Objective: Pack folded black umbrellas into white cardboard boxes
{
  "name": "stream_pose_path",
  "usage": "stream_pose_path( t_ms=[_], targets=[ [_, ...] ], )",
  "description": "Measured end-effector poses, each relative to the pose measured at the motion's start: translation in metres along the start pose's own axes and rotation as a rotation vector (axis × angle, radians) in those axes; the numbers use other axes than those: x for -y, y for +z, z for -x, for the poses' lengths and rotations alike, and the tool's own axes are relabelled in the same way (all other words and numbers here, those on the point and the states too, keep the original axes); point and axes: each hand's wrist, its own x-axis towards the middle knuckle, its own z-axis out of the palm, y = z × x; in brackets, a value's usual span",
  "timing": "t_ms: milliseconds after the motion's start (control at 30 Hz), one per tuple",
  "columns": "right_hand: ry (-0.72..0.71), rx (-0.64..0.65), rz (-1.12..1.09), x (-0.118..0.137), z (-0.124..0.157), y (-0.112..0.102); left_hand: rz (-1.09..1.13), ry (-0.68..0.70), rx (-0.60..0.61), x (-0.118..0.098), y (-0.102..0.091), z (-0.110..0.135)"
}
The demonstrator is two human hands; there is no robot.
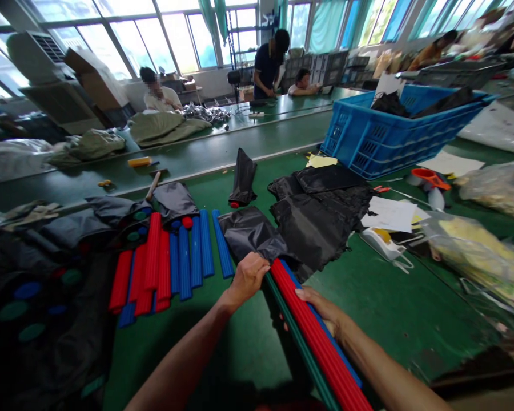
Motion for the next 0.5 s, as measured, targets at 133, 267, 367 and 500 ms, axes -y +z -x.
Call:
stream_pose_path(
  t_ms=[133, 267, 367, 500],
  targets=[
    [0.100, 0.004, -0.055, -0.001, -0.002, 0.013, -0.032, 0.020, 0.002, -0.013, -0.015, 0.003],
    [0.057, -0.096, 0.088, -0.001, -0.002, 0.039, -0.095, 0.117, -0.004, -0.027, -0.025, 0.002],
    [0.016, -0.219, 0.145, -0.001, 0.004, 0.060, -0.152, 0.203, 0.004, -0.030, -0.031, 0.006],
    [0.011, -0.330, 0.113, -0.001, 0.021, 0.081, -0.135, 0.117, -0.146, -0.023, -0.042, 0.013]
  ],
)
